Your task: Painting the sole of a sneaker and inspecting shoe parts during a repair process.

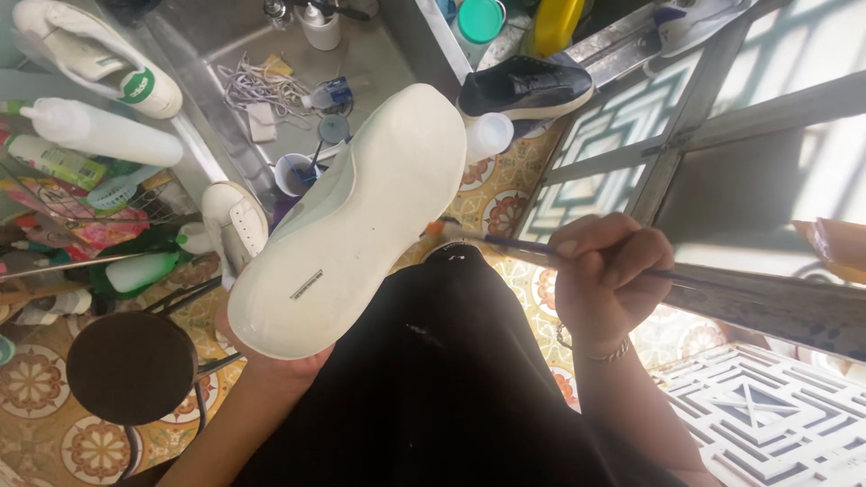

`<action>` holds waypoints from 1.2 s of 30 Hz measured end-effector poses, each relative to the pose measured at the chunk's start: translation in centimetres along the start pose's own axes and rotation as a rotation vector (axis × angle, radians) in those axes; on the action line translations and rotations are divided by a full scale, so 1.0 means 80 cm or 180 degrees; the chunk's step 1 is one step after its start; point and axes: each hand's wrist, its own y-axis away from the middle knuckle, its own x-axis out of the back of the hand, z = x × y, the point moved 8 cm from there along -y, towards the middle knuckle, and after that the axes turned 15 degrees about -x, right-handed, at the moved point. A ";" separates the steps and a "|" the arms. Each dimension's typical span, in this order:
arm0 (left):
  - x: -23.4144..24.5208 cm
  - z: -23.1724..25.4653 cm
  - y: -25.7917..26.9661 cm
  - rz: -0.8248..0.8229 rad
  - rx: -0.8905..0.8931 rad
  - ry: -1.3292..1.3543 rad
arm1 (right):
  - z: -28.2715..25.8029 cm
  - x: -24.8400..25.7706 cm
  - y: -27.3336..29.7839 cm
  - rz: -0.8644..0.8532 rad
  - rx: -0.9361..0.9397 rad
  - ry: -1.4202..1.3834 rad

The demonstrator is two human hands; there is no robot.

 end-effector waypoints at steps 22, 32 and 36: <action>-0.159 -0.086 0.015 -0.3493 -0.4537 -0.8008 | 0.013 0.122 -0.053 0.0583 -0.0345 -0.1157; -0.073 -0.066 0.007 -0.2634 -0.2042 -0.7055 | 0.015 0.170 -0.077 0.0965 -0.0259 -0.1259; -0.069 -0.048 0.023 -0.2589 -0.1575 -0.6729 | 0.020 0.205 -0.077 0.1366 -0.0090 -0.1179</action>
